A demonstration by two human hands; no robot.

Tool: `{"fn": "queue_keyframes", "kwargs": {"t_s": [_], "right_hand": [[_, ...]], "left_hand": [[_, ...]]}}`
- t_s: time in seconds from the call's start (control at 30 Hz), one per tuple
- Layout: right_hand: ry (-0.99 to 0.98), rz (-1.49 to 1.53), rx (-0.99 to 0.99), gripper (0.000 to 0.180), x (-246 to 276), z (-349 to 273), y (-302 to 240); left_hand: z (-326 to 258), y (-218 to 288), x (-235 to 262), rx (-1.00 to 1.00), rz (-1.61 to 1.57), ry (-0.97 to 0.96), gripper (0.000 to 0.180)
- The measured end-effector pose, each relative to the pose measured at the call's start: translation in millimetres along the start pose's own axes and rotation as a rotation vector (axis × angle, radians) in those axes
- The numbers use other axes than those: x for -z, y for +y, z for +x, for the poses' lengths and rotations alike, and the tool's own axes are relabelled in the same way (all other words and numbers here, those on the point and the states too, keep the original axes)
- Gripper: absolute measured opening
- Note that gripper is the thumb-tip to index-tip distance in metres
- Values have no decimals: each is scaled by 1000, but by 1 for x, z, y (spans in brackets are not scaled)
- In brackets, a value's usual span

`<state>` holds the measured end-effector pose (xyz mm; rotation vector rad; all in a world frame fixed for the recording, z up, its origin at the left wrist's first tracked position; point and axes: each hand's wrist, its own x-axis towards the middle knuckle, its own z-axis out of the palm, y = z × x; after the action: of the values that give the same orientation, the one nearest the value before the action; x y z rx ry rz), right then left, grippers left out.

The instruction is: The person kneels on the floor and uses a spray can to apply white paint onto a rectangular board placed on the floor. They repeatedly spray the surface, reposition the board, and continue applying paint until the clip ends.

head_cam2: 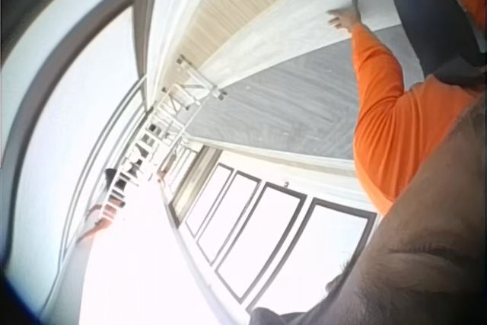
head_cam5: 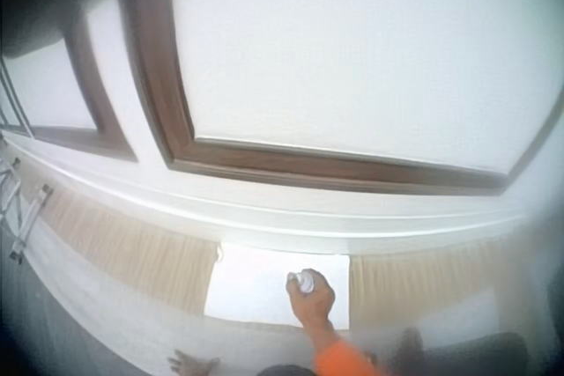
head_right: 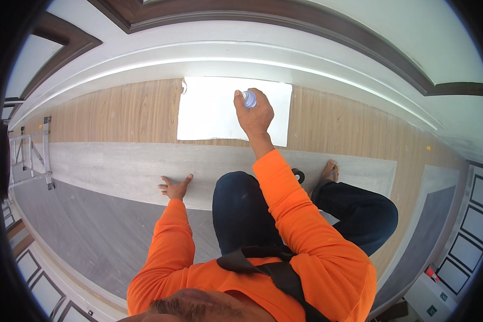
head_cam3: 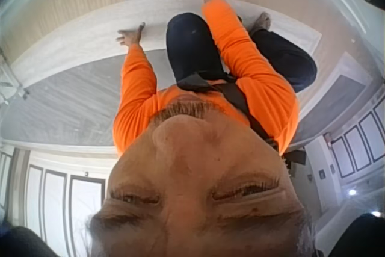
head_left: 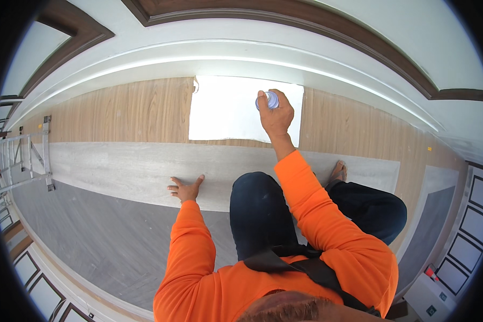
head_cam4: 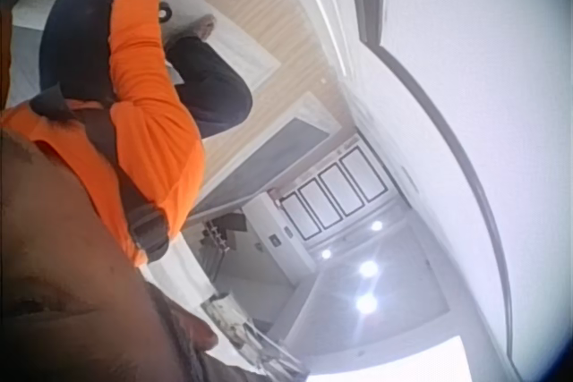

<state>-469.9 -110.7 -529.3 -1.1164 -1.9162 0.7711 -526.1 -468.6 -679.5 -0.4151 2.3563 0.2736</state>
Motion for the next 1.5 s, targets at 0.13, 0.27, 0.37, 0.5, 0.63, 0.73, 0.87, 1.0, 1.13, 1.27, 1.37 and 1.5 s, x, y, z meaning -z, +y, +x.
{"fn": "queue_keyframes", "kwargs": {"t_s": [0.13,0.27,0.37,0.5,0.63,0.73,0.87,1.0,1.13,1.27,1.37,1.5], "right_hand": [[16,-6,-3,40,-2,7,-2],[53,42,-23,40,2,9,-3],[64,50,-56,39,7,4,0],[60,17,-63,39,13,-1,4],[61,47,-61,39,10,3,-1],[9,9,-80,41,6,9,-5],[6,-20,-43,41,-1,7,-2],[7,-15,-64,39,-3,0,0],[47,-31,-38,38,-4,2,3],[21,53,-23,38,-6,6,-3],[25,64,27,37,-7,5,-3],[13,30,27,36,-2,-1,0]], "left_hand": [[1,-3,-2,-8,-15,6,151],[0,-1,-1,0,-3,1,151],[-2,2,1,9,10,-8,152],[-6,1,4,-32,-22,-18,156],[-4,0,4,-34,-18,-13,156],[-2,-1,3,-35,-12,-12,156],[2,-2,-2,6,16,5,153],[4,-7,-5,-16,-12,23,153],[2,-1,-4,8,6,-2,154],[4,-2,-2,24,28,-7,154],[3,-1,-2,18,26,-8,153],[-3,0,1,-17,0,-5,153]]}}
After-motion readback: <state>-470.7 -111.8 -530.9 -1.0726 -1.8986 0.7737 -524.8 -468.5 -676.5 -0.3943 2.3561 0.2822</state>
